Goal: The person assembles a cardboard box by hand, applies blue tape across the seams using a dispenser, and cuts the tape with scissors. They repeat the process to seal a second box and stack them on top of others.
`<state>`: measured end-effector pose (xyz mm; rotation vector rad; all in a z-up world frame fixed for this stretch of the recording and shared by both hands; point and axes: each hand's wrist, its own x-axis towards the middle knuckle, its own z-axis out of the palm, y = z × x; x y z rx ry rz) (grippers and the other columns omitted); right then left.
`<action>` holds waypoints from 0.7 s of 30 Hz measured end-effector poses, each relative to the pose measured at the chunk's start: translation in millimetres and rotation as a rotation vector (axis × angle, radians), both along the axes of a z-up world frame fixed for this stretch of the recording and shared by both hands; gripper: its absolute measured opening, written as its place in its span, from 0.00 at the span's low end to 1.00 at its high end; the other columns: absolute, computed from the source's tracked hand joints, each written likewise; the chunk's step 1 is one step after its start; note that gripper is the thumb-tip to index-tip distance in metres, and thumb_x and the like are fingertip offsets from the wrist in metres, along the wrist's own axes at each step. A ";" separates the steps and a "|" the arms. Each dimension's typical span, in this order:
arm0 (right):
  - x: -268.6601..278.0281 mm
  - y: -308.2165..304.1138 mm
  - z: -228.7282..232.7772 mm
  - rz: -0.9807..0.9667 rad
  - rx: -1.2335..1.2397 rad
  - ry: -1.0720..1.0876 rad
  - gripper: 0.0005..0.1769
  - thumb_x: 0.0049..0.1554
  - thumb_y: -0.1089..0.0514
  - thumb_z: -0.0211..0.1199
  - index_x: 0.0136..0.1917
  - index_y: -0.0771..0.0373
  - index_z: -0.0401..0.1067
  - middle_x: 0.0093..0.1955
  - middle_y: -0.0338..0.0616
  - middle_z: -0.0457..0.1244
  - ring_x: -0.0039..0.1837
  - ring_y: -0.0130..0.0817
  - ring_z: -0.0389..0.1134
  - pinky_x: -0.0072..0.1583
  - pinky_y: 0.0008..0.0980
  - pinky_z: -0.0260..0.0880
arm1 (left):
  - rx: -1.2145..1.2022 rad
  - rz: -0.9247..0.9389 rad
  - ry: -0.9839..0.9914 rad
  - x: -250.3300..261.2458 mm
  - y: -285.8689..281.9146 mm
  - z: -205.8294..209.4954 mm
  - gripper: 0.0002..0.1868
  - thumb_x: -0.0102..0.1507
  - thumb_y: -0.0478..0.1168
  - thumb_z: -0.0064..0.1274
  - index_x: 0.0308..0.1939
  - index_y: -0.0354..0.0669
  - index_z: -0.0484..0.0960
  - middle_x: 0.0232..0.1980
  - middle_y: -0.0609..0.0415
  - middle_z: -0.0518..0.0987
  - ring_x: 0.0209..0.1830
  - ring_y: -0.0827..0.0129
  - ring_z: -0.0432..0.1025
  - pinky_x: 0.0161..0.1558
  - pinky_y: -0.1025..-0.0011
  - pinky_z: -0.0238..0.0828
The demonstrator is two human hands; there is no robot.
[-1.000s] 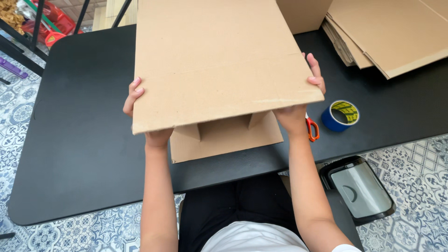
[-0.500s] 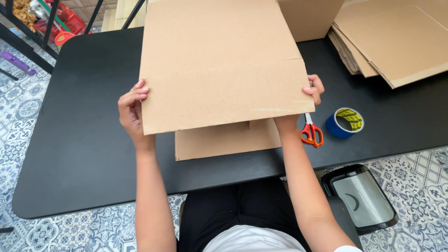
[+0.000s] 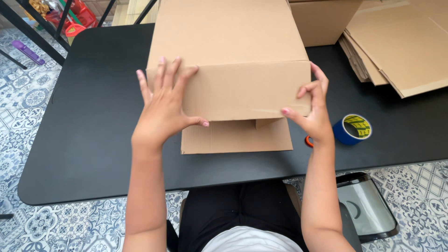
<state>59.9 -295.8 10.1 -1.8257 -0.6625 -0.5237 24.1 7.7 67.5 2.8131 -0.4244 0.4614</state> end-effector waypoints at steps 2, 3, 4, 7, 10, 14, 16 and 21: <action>4.1 2.0 -8.6 -0.066 -0.099 0.013 0.21 0.45 0.48 0.62 0.42 0.54 0.52 0.69 0.52 0.37 0.73 0.47 0.39 0.68 0.44 0.44 | -0.005 0.025 0.023 11.2 -7.3 -7.6 0.57 0.35 0.58 0.67 0.62 0.52 0.53 0.70 0.51 0.46 0.70 0.51 0.34 0.59 0.37 0.17; 7.7 1.9 -15.8 -0.080 -0.071 0.020 0.21 0.45 0.50 0.64 0.43 0.54 0.53 0.68 0.51 0.38 0.73 0.46 0.41 0.66 0.41 0.47 | 0.068 0.079 -0.043 16.9 -9.4 -13.6 0.63 0.31 0.60 0.68 0.64 0.54 0.50 0.66 0.50 0.48 0.67 0.50 0.38 0.57 0.33 0.25; 11.4 1.6 -23.0 -0.094 -0.042 0.028 0.22 0.45 0.53 0.65 0.43 0.55 0.53 0.68 0.50 0.38 0.72 0.46 0.44 0.65 0.38 0.50 | 0.141 0.132 -0.108 22.8 -11.6 -19.5 0.68 0.27 0.62 0.70 0.65 0.56 0.48 0.63 0.49 0.50 0.64 0.50 0.43 0.55 0.29 0.33; 26.7 -1.2 -51.0 -0.111 0.064 0.008 0.27 0.46 0.58 0.69 0.46 0.60 0.50 0.68 0.51 0.39 0.69 0.53 0.46 0.60 0.50 0.55 | 0.093 0.195 -0.127 30.4 -23.0 -29.5 0.73 0.22 0.53 0.70 0.68 0.55 0.47 0.63 0.46 0.51 0.63 0.49 0.43 0.55 0.26 0.26; 38.8 2.5 -68.7 -0.189 0.193 -0.028 0.31 0.48 0.58 0.69 0.49 0.58 0.45 0.66 0.49 0.41 0.65 0.43 0.49 0.57 0.41 0.56 | 0.103 0.185 -0.297 46.0 -32.4 -51.1 0.67 0.27 0.49 0.71 0.68 0.55 0.51 0.62 0.45 0.55 0.62 0.48 0.44 0.54 0.25 0.26; 50.3 4.2 -84.3 -0.303 0.262 -0.055 0.43 0.47 0.64 0.72 0.58 0.56 0.38 0.63 0.50 0.45 0.61 0.40 0.52 0.56 0.38 0.58 | 0.103 0.227 -0.352 58.5 -37.6 -64.2 0.63 0.31 0.45 0.72 0.67 0.57 0.51 0.61 0.46 0.54 0.61 0.48 0.42 0.53 0.24 0.25; 51.3 2.7 -83.7 -0.277 0.248 -0.065 0.58 0.46 0.65 0.75 0.69 0.49 0.30 0.66 0.47 0.45 0.61 0.38 0.50 0.57 0.37 0.59 | 0.051 0.208 -0.383 57.5 -37.1 -64.7 0.61 0.32 0.43 0.72 0.66 0.57 0.54 0.59 0.47 0.54 0.61 0.47 0.41 0.52 0.23 0.25; 39.3 -1.2 -41.9 -0.082 0.252 -0.087 0.48 0.50 0.55 0.67 0.71 0.54 0.37 0.69 0.49 0.46 0.67 0.36 0.49 0.63 0.40 0.57 | -0.003 0.175 -0.438 31.0 -39.3 -63.2 0.53 0.37 0.41 0.71 0.63 0.59 0.59 0.62 0.49 0.54 0.64 0.44 0.37 0.50 0.22 0.25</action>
